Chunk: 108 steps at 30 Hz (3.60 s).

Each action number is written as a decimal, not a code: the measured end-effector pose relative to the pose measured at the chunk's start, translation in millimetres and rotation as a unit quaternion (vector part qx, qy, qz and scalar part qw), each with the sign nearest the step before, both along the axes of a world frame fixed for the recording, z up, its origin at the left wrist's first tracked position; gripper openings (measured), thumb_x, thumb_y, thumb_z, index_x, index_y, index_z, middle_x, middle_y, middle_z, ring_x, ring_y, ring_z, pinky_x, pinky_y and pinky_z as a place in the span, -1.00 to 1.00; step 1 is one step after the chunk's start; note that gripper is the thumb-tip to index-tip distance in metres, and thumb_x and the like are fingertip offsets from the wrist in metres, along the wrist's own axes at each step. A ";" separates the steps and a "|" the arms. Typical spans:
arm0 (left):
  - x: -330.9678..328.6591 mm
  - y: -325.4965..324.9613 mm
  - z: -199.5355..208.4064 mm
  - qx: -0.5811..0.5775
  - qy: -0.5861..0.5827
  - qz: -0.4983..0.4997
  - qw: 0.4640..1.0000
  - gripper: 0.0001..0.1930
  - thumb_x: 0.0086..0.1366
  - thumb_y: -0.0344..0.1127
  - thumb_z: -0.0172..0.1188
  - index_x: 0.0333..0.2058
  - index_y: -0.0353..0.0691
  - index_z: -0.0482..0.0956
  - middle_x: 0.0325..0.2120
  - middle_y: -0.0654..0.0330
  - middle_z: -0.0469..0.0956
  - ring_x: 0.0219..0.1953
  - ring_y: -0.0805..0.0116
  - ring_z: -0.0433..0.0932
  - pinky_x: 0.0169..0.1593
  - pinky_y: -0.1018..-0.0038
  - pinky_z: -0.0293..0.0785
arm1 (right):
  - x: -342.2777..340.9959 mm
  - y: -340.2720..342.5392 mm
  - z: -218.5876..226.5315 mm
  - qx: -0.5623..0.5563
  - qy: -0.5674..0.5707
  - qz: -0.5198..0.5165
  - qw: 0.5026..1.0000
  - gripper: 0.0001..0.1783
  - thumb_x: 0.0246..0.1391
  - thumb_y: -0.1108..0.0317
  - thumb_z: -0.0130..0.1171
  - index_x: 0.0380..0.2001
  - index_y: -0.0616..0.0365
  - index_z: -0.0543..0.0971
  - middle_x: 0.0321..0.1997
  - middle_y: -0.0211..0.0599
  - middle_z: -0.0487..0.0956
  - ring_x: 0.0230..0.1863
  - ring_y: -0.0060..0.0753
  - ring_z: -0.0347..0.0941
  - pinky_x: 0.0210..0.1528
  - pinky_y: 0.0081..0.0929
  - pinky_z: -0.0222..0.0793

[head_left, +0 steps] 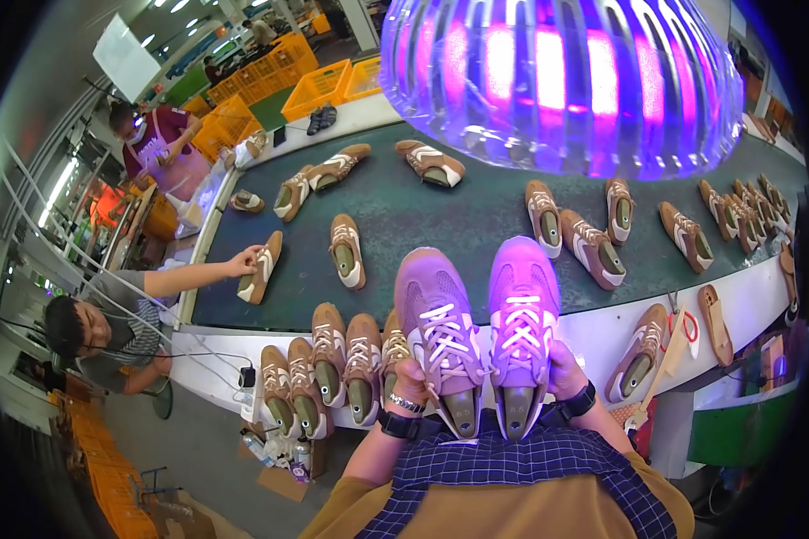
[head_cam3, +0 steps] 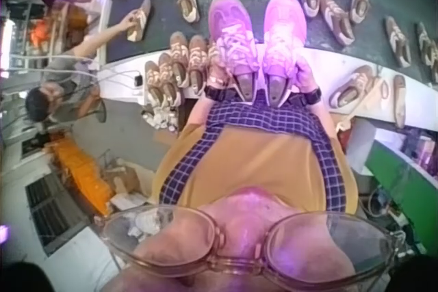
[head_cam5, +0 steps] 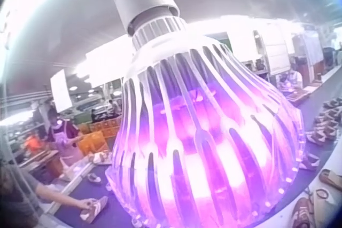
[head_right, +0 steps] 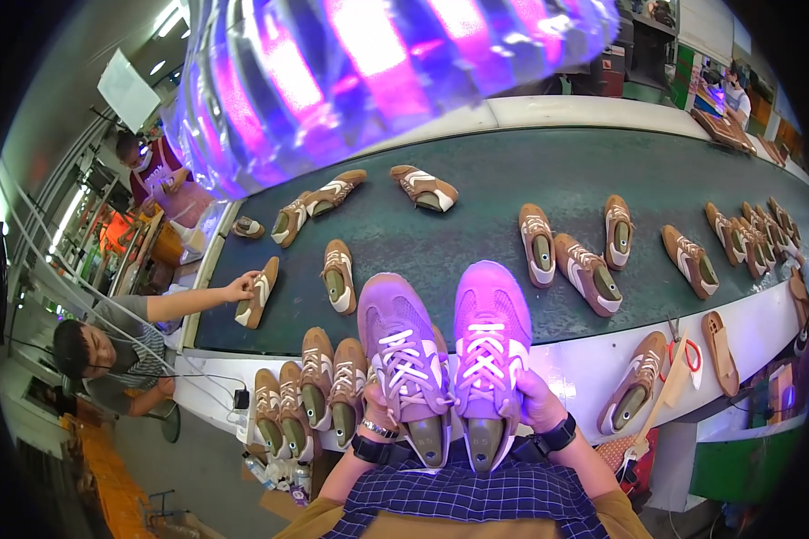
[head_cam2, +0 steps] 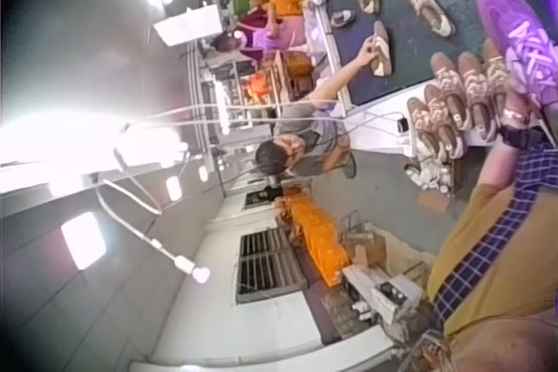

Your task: The recorder is inspecting shoes on a conveyor belt, checking their quality and alignment.

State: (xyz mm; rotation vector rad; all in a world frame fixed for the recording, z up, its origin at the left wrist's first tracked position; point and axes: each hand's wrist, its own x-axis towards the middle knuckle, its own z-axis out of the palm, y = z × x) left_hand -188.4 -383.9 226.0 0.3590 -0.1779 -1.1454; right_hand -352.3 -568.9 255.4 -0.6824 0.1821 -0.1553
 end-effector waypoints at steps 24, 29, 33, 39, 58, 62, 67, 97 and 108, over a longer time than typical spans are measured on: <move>0.3 -23.9 5.2 0.177 0.053 0.221 0.958 -0.51 0.13 -0.07 0.11 0.01 -0.14 0.34 -0.06 0.20 0.43 0.00 0.26 0.41 0.05 0.28 0.40 | 9.2 -6.7 4.0 0.087 0.052 -0.300 0.949 -0.60 0.05 0.21 0.09 -0.04 0.09 0.39 -0.09 -0.32 0.51 -0.05 -0.32 0.44 -0.02 -0.25 0.37; 2.8 -21.3 -0.5 0.165 0.063 0.210 0.961 -0.57 0.19 -0.08 0.06 -0.02 -0.15 0.36 -0.10 0.23 0.45 -0.05 0.33 0.43 0.03 0.34 0.40 | 9.7 -2.6 5.1 0.098 0.047 -0.296 0.949 -0.61 0.05 0.19 0.09 -0.06 0.08 0.40 -0.10 -0.31 0.51 -0.05 -0.32 0.44 -0.01 -0.24 0.37; 3.9 -22.4 -3.6 0.185 0.055 0.226 0.955 -0.51 0.15 -0.01 0.09 0.00 -0.13 0.36 -0.07 0.21 0.43 -0.02 0.26 0.42 -0.02 0.28 0.44 | 11.3 -0.8 6.1 0.103 0.058 -0.302 0.946 -0.62 0.05 0.19 0.09 -0.08 0.09 0.41 -0.11 -0.31 0.51 -0.06 -0.31 0.44 0.00 -0.23 0.36; 3.0 -22.3 -2.6 0.186 0.055 0.220 0.956 -0.51 0.16 0.00 0.08 0.00 -0.13 0.35 -0.06 0.20 0.42 -0.01 0.26 0.41 0.00 0.26 0.42 | 12.8 2.5 8.5 0.112 0.056 -0.305 0.944 -0.61 0.05 0.19 0.09 -0.07 0.12 0.41 -0.11 -0.30 0.51 -0.07 -0.30 0.44 0.01 -0.24 0.36; 1.2 -22.2 -0.8 0.186 0.052 0.210 0.959 -0.55 0.18 -0.02 0.05 -0.01 -0.11 0.36 -0.08 0.23 0.43 -0.06 0.30 0.42 -0.05 0.32 0.44 | 12.6 3.6 4.5 0.106 0.049 -0.299 0.947 -0.62 0.08 0.19 0.06 -0.06 0.12 0.39 -0.08 -0.29 0.50 -0.03 -0.31 0.43 0.04 -0.23 0.33; 1.9 -20.4 2.5 0.186 0.023 0.210 0.960 -0.55 0.18 -0.02 0.05 0.00 -0.11 0.35 -0.07 0.23 0.43 -0.04 0.30 0.42 -0.03 0.28 0.42 | 11.8 2.1 4.8 0.081 0.045 -0.294 0.951 -0.60 0.08 0.19 0.06 -0.04 0.12 0.38 -0.08 -0.30 0.49 -0.03 -0.34 0.42 0.04 -0.26 0.34; -1.1 -19.2 11.1 0.156 -0.023 0.239 0.958 -0.61 0.24 -0.10 0.00 -0.02 -0.16 0.36 -0.09 0.24 0.45 -0.03 0.37 0.41 0.06 0.33 0.34 | 12.2 2.5 7.6 0.060 0.038 -0.305 0.950 -0.59 0.08 0.18 0.06 -0.03 0.10 0.37 -0.09 -0.33 0.50 -0.06 -0.38 0.44 -0.01 -0.32 0.36; -3.3 -17.7 11.7 0.206 -0.049 0.223 0.952 -0.53 0.17 -0.08 0.09 0.02 -0.15 0.34 -0.08 0.23 0.45 -0.03 0.31 0.43 0.04 0.30 0.38 | 2.9 -6.0 2.0 0.008 0.094 -0.297 0.950 -0.53 0.06 0.12 0.07 0.02 0.06 0.34 -0.05 -0.39 0.47 -0.02 -0.40 0.41 -0.03 -0.24 0.36; -21.0 -31.4 -7.1 0.169 0.064 0.073 0.981 -0.57 0.15 -0.14 0.04 -0.03 -0.20 0.36 -0.13 0.18 0.48 -0.06 0.27 0.44 0.09 0.33 0.32 | -45.4 -35.7 -37.7 0.051 0.100 -0.269 0.957 -0.45 0.03 0.14 0.09 0.04 0.22 0.32 -0.04 -0.26 0.47 -0.03 -0.35 0.40 0.07 -0.37 0.31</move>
